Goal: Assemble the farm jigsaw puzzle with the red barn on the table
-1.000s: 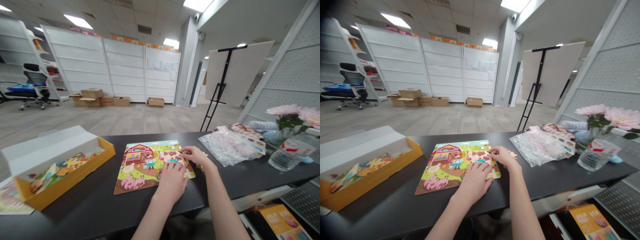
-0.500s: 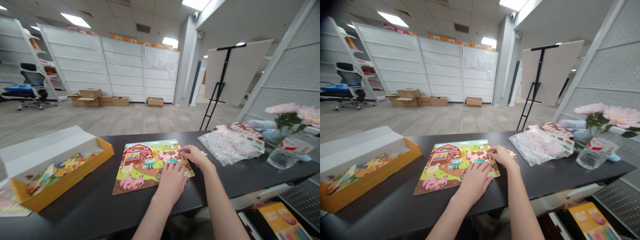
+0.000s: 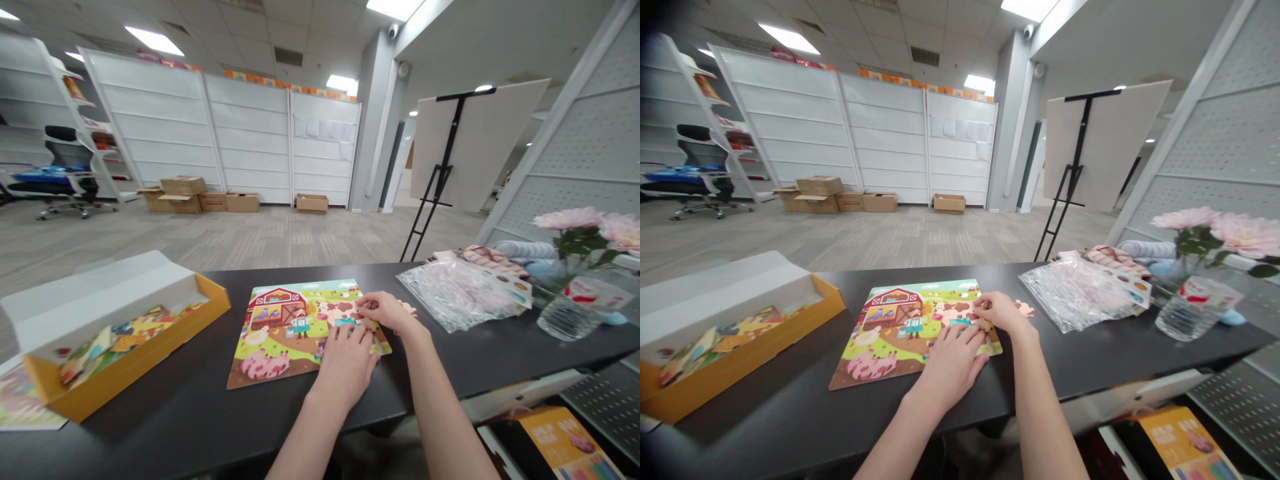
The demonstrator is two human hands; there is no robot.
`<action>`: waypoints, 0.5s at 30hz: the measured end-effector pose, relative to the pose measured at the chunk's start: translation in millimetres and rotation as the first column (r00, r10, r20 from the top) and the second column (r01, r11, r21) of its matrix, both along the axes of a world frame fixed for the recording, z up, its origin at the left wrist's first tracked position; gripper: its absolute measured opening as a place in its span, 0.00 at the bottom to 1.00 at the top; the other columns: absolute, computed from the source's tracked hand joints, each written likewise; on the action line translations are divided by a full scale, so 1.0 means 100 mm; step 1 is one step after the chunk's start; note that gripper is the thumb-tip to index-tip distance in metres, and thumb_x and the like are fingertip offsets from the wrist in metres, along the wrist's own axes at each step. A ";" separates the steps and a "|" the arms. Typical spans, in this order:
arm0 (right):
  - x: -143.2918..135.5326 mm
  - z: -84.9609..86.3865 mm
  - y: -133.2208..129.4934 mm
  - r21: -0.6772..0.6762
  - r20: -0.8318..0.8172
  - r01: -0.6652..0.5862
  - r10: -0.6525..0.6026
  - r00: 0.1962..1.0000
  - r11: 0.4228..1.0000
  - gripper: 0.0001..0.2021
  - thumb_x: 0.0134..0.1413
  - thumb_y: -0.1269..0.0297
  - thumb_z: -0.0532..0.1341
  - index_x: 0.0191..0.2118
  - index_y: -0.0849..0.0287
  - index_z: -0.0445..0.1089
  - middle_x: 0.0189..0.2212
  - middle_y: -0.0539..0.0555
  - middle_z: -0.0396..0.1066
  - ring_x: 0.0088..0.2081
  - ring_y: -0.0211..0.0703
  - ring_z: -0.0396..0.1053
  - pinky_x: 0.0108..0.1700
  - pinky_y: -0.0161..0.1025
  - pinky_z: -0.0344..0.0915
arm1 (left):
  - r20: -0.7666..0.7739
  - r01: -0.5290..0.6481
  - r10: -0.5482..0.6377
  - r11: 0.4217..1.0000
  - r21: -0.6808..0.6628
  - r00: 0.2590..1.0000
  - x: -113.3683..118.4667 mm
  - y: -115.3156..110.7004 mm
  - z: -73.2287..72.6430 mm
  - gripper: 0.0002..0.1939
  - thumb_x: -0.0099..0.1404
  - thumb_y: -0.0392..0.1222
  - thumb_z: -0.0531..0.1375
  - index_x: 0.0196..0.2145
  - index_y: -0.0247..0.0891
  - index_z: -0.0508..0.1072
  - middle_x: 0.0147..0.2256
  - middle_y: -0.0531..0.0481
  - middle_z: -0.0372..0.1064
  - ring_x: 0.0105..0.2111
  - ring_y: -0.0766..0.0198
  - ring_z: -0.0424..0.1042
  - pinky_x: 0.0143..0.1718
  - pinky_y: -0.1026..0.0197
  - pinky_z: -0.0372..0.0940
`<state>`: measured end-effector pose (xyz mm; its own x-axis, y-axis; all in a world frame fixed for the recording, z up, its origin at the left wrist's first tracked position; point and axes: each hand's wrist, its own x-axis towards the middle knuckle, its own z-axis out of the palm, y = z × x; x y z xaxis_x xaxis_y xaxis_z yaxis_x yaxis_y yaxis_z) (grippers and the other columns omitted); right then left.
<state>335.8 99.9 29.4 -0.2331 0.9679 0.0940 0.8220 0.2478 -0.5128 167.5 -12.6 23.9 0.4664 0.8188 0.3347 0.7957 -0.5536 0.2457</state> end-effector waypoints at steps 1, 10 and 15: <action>-0.01 0.01 -0.01 0.000 0.007 0.003 -0.003 1.000 1.000 0.10 0.51 0.63 0.66 0.39 0.57 0.81 0.29 0.52 0.78 0.29 0.39 0.70 0.31 0.33 0.60 | 0.001 0.000 0.000 1.000 -0.001 1.000 0.00 0.00 0.00 0.16 0.71 0.47 0.56 0.54 0.41 0.71 0.56 0.46 0.70 0.55 0.48 0.65 0.57 0.41 0.61; -0.05 0.03 -0.02 -0.023 0.049 0.028 -0.027 0.998 0.999 0.10 0.52 0.62 0.65 0.39 0.55 0.80 0.28 0.51 0.77 0.30 0.40 0.70 0.31 0.33 0.59 | -0.008 -0.010 0.010 1.000 0.015 1.000 0.00 -0.01 0.00 0.16 0.70 0.46 0.57 0.53 0.41 0.71 0.53 0.46 0.71 0.53 0.50 0.66 0.56 0.45 0.61; 0.01 0.02 -0.02 -0.034 -0.020 -0.029 0.029 0.999 0.999 0.12 0.52 0.59 0.64 0.40 0.57 0.79 0.27 0.51 0.74 0.28 0.40 0.68 0.30 0.34 0.59 | -0.018 -0.012 0.012 1.000 0.025 1.000 0.01 0.00 -0.02 0.16 0.70 0.46 0.56 0.53 0.41 0.71 0.53 0.46 0.71 0.53 0.50 0.66 0.56 0.45 0.61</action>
<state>337.0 98.2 31.6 -0.2595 0.9635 0.0659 0.8043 0.2534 -0.5375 168.5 -12.5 21.9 0.4627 0.8160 0.3466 0.8067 -0.5496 0.2172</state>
